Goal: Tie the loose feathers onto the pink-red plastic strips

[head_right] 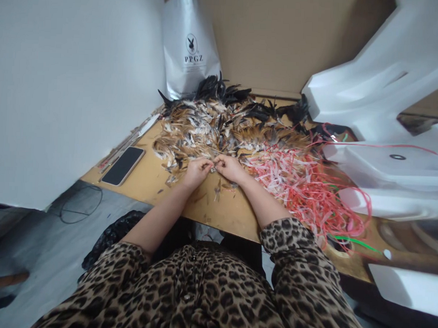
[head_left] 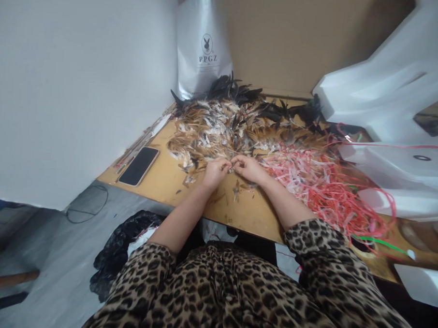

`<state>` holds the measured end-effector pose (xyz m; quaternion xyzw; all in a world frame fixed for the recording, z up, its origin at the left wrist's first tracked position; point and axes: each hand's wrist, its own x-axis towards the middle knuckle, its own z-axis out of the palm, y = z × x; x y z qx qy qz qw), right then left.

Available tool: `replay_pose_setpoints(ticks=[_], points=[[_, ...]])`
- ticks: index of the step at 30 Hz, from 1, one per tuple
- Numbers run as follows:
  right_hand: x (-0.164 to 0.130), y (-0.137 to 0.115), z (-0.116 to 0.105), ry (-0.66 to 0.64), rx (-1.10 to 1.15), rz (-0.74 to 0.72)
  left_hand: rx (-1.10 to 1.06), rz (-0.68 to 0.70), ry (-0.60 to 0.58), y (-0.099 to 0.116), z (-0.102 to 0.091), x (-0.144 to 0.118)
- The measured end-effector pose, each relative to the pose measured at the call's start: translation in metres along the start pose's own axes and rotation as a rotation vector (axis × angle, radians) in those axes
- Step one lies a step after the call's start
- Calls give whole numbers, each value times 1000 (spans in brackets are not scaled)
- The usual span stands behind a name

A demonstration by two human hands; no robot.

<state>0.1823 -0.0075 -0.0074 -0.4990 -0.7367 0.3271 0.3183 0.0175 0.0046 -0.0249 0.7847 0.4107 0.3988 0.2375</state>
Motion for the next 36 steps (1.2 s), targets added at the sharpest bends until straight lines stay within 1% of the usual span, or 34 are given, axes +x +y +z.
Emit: replay_pose_setpoints(ticks=[4, 10, 14, 17, 20, 24, 31, 36], points=[[0, 1, -2, -21, -32, 4, -18, -7, 9, 0, -1, 0], [0, 4, -3, -31, 0, 32, -69, -4, 26, -3, -1, 0], [0, 5, -2, 4, -24, -1, -81, -37, 29, -2, -1, 1], [0, 3, -1, 34, 14, -15, -80, -32, 36, -3, 0, 1], [0, 1, -1, 2, 52, -29, -83, -24, 30, -3, -1, 1], [0, 0, -2, -23, 34, -19, -92, -1, 32, -3, -2, 0], [1, 3, -1, 36, -35, -5, -92, -26, 26, 1, -3, 1], [0, 1, 1, 71, -41, -1, -125, -29, 53, -1, -1, 1]])
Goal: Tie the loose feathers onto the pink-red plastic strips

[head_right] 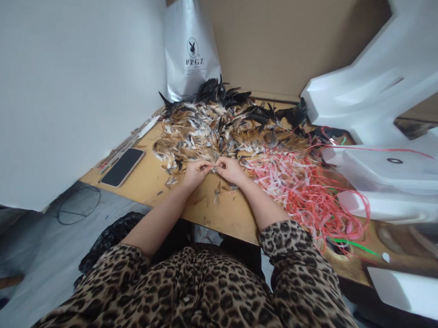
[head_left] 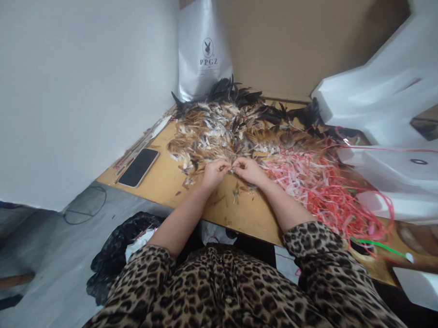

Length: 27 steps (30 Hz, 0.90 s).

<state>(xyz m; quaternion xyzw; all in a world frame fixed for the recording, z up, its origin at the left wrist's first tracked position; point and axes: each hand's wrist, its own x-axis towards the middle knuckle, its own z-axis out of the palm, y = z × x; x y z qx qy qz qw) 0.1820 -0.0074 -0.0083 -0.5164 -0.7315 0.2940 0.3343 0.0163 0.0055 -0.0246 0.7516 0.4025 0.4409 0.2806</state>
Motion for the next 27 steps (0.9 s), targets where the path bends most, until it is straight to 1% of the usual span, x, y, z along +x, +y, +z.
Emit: replay_pose_setpoints(ticks=[3, 6, 13, 17, 24, 27], points=[[0, 2, 1, 43, -42, 12, -26, -24, 18, -1, 1, 0], [-1, 4, 0, 78, -89, 8, -81, -93, 28, -3, 1, 0], [0, 7, 0, 134, -125, -4, -394, -314, -12, -4, 4, 0], [0, 6, 0, 139, -74, 12, -497, -423, -22, -1, 4, 1], [-2, 5, -1, 154, 33, 41, -567, -461, -36, 1, 3, 2], [-2, -1, -2, 152, 163, 65, -609, -472, -22, 1, 2, 4]])
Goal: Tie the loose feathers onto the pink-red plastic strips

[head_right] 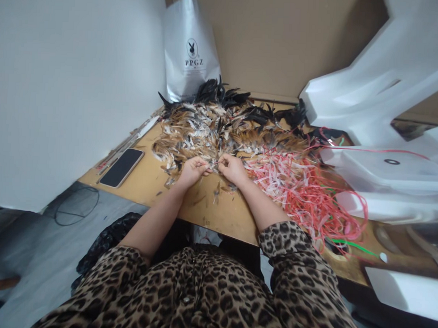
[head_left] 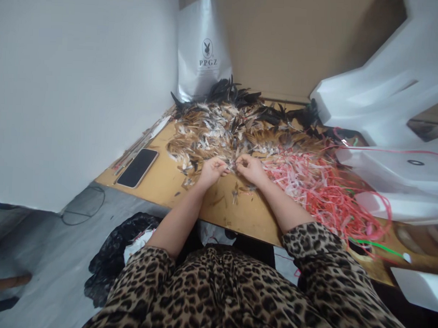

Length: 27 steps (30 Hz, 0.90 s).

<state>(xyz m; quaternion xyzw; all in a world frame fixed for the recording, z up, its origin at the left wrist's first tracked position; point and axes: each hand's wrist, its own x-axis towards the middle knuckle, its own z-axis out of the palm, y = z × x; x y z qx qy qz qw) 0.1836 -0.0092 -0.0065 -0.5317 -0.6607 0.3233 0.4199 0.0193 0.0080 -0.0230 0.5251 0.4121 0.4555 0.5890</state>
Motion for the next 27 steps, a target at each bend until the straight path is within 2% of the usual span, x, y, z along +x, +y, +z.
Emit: replay_pose_setpoints(ticks=[6, 9, 12, 15, 21, 27], points=[[1, -20, -4, -37, 375, 214, -274, 24, 19, 10, -4, -1], [1, -24, -3, -168, 557, 337, -447, 13, -49, 15, -5, -3], [0, -24, 0, -271, 748, 398, -516, -20, -151, 18, -6, -6], [-1, -23, 3, -300, 858, 429, -529, -49, -220, 20, -5, -9], [-1, -23, 6, -214, 937, 497, -431, -55, -244, 22, -3, -11], [-2, -24, 5, -262, 931, 413, -267, -58, -277, 19, -1, -11]])
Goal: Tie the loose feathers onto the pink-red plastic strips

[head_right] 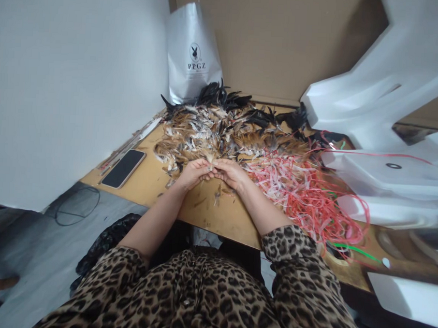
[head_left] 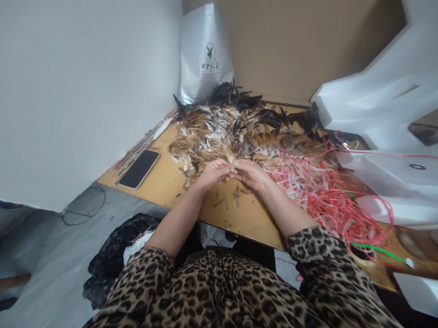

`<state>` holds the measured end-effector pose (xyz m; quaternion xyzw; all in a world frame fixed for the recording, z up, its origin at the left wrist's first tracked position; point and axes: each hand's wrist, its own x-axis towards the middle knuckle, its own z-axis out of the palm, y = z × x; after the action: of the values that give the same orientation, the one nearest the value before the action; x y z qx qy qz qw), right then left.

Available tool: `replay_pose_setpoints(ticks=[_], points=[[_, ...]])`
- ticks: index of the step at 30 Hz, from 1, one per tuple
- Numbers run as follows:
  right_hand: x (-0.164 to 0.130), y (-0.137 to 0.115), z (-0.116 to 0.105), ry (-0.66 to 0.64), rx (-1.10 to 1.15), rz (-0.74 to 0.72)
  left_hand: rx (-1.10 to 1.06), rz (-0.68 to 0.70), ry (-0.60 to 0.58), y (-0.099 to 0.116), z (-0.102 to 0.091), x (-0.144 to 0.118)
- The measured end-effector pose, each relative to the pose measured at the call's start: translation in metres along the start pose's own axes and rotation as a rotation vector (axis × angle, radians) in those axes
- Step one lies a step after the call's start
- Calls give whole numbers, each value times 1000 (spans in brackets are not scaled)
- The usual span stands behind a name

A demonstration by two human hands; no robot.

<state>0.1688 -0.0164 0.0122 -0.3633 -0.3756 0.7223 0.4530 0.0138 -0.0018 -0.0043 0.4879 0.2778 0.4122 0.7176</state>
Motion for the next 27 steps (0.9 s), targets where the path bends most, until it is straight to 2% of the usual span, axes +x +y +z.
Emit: replay_pose_setpoints(ticks=[6, 11, 14, 21, 24, 27], points=[[1, 2, 3, 113, -185, -120, 181, -1, 62, -5, -2, 4], [2, 2, -1, 253, -576, -213, 240, -16, 168, -6, -2, 6], [2, 1, -2, 276, -727, -219, 248, -28, 204, -6, -2, 8], [-1, -1, 5, 271, -634, -138, 148, 13, 288, -7, -3, 10], [1, 0, 6, 312, -532, -174, 122, 28, 299, -6, -3, 9], [3, 0, 3, 307, -503, -222, 171, 45, 253, -6, -1, 8]])
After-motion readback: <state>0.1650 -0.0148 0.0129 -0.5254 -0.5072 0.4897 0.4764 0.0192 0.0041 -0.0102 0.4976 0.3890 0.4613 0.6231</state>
